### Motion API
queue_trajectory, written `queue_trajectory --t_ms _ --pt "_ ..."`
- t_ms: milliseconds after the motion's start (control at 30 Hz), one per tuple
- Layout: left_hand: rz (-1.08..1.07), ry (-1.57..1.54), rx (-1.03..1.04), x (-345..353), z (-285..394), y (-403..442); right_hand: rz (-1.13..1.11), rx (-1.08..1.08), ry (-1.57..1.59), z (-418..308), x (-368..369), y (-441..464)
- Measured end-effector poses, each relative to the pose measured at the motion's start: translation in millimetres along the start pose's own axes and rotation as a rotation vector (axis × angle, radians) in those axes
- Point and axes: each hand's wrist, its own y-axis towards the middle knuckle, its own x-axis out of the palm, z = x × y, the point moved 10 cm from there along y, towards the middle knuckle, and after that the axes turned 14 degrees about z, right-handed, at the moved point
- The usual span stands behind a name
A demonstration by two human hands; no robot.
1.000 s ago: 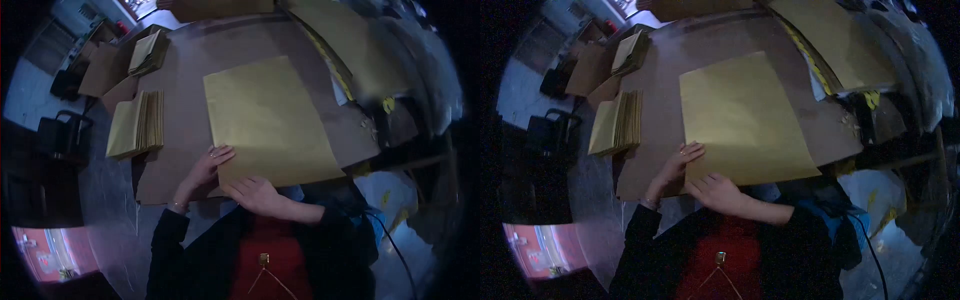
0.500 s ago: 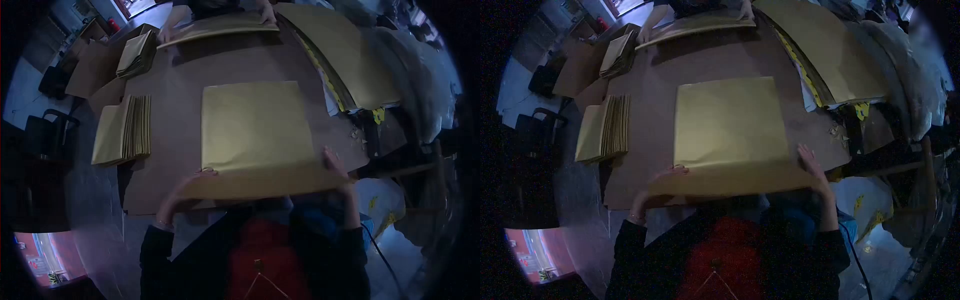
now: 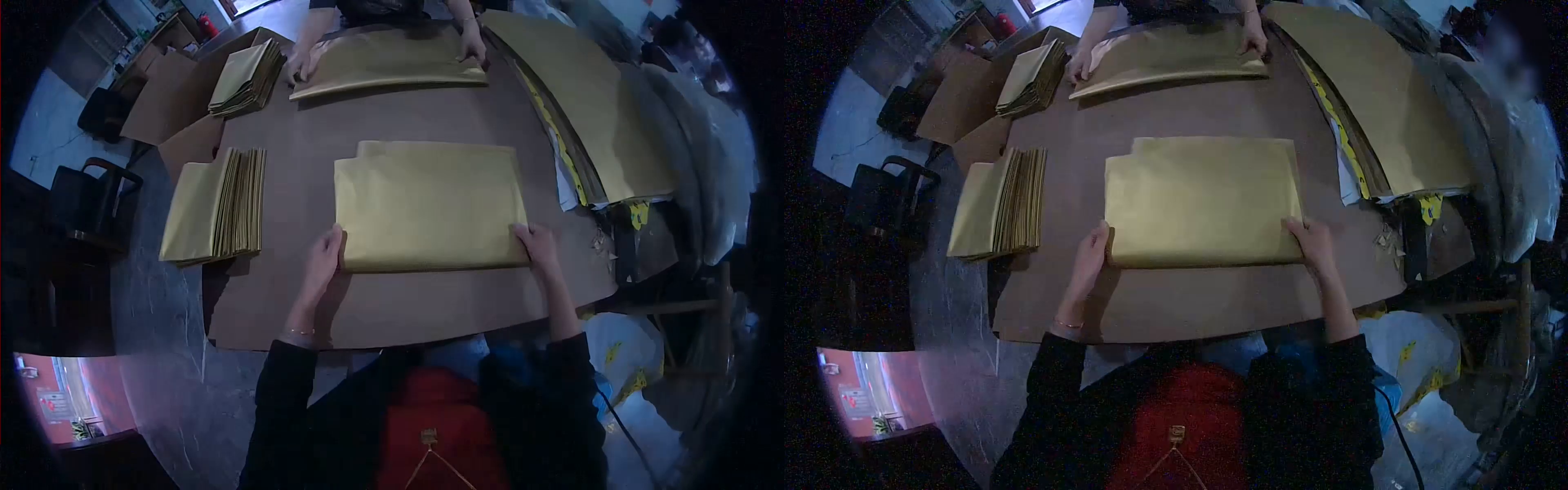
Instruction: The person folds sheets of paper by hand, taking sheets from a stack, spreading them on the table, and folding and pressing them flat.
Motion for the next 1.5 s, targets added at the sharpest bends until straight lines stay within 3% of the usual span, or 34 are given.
queue_trajectory --t_ms 67,133,267,333,433,667,733,1200,1267,1500 --pt "0.036 -0.089 -0.104 -8 -10 -7 0.042 -0.027 0.020 1 2 7" --pt "0.058 -0.237 0.053 -10 -20 -3 0.174 -0.124 -0.279 0 -6 17" --pt "-0.047 0.007 -0.005 -1 -19 -18 0.180 -0.103 -0.255 -3 -3 21" --pt "0.041 -0.047 -0.077 3 -25 -18 0.230 -0.122 -0.354 7 -5 29" --pt "0.166 0.280 0.172 3 -8 -13 0.236 -0.165 -0.263 3 -4 31" --pt "0.149 0.326 0.035 2 7 -12 0.301 -0.257 -0.377 -12 -3 30" --pt "0.173 0.309 0.070 3 1 -10 0.288 -0.207 -0.247 -2 -2 34" --pt "0.203 0.386 0.165 7 18 -11 0.345 -0.242 -0.314 -9 -4 32" --pt "0.220 0.380 0.153 6 17 -10 0.304 -0.119 -0.302 -3 -4 31" --pt "0.202 0.473 0.144 10 7 -5 0.370 -0.225 -0.337 -18 -6 28"
